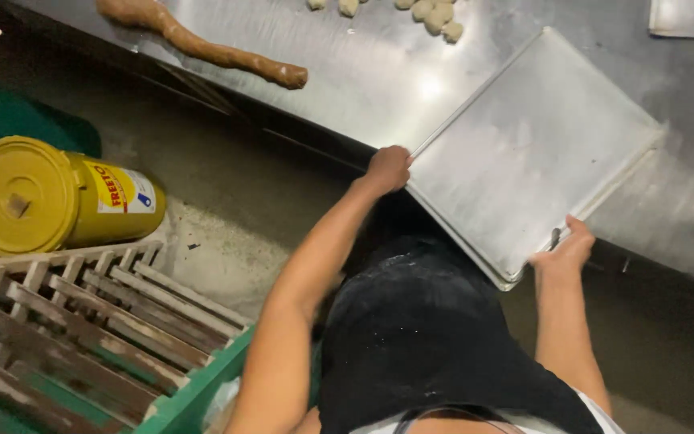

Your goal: Preparing and shaping dough for doughnuts on a metal table in a bakery.

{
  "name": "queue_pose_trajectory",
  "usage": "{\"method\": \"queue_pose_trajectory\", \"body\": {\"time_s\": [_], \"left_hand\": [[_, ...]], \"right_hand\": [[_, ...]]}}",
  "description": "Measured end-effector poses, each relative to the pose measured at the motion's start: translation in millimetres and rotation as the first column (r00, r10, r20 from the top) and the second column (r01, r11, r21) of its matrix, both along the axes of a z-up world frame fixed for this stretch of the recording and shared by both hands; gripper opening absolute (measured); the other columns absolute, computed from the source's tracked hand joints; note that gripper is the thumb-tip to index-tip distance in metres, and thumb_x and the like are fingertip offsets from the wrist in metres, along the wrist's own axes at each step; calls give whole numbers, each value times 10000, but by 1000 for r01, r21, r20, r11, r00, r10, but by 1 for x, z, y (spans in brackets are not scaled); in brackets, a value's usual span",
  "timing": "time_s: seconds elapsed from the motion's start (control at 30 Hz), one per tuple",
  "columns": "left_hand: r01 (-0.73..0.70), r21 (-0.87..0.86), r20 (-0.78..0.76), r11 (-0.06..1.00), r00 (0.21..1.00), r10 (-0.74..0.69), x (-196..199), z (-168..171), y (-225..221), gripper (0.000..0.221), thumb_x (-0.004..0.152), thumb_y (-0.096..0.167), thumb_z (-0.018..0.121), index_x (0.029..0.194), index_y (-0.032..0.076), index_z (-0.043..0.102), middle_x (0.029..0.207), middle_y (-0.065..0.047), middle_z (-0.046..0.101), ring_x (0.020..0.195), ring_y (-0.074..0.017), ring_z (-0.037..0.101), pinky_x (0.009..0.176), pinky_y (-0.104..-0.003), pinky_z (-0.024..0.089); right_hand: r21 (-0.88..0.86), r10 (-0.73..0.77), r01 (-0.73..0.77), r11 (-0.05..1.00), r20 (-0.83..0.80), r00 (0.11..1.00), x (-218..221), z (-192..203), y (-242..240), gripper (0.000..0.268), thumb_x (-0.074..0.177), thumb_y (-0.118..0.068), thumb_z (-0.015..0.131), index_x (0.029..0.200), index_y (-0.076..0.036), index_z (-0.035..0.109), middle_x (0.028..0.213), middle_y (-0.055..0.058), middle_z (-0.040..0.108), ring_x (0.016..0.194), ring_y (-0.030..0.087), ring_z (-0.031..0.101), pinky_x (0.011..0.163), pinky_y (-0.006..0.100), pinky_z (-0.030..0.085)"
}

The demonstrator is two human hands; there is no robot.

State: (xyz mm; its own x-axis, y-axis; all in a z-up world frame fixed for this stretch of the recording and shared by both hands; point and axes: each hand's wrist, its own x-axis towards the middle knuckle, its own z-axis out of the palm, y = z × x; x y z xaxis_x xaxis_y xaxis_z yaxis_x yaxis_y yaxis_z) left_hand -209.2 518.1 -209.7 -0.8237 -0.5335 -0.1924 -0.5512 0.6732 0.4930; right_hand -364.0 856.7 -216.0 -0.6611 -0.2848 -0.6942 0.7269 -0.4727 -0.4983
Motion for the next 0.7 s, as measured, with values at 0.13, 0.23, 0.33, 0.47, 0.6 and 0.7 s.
{"method": "queue_pose_trajectory", "body": {"time_s": [0.13, 0.23, 0.33, 0.47, 0.6, 0.7], "left_hand": [[-60, 174, 23, 983, 998, 57, -11, 19, -22, 245, 903, 156, 642, 1118, 49, 690, 1085, -217, 713, 1037, -406, 688, 874, -493, 554], [83, 220, -100, 972, 993, -63, 19, 72, -60, 344, 928, 217, 656, 1249, 102, 698, 1117, -219, 718, 1053, -386, 691, 924, -458, 546], [73, 178, -201, 981, 979, -37, 69, 108, -122, 342, 896, 230, 686, 1205, 85, 690, 1127, -199, 695, 977, -372, 695, 864, -475, 522], [-102, -216, -338, 971, 941, 24, 158, 110, -236, 195, 922, 196, 689, 1054, 62, 741, 1039, -168, 730, 983, -382, 690, 849, -463, 556], [-268, -335, -277, 903, 944, 178, 219, 149, -298, 181, 952, 164, 677, 1093, 66, 730, 1099, -144, 705, 1046, -361, 667, 897, -481, 551], [-173, -543, -50, 822, 983, 175, 238, 135, -318, 276, 983, 116, 628, 1251, 59, 656, 1377, -172, 609, 1281, -395, 566, 1013, -526, 503]], "right_hand": [[478, -65, 100, 872, -89, 994, 26, 39, -44, 374, 921, -146, 639, 1288, -70, 642, 1466, 160, 507, 1408, 312, 522, 1191, 539, 349], [724, 206, 184, 665, -414, 887, 38, 52, -92, 396, 886, 66, 627, 1227, -79, 485, 1428, 166, 394, 1396, 330, 420, 1141, 583, 283], [825, 546, 333, 457, -556, 627, 33, 33, -156, 468, 904, 85, 642, 1320, -54, 478, 1458, 179, 372, 1417, 343, 390, 1156, 595, 212], [685, 735, 319, 656, -676, -59, 70, 47, -300, 485, 936, 5, 709, 1385, 29, 527, 1411, 221, 504, 1378, 405, 462, 1213, 537, 342], [616, 574, 70, 785, -680, -455, 155, 107, -426, 548, 954, -134, 759, 1399, 70, 512, 1473, 304, 423, 1381, 493, 395, 1167, 639, 311], [707, 582, -19, 707, -596, -553, 197, 131, -475, 627, 928, -268, 770, 1409, 29, 497, 1539, 295, 388, 1474, 501, 332, 1202, 747, 171]]}}
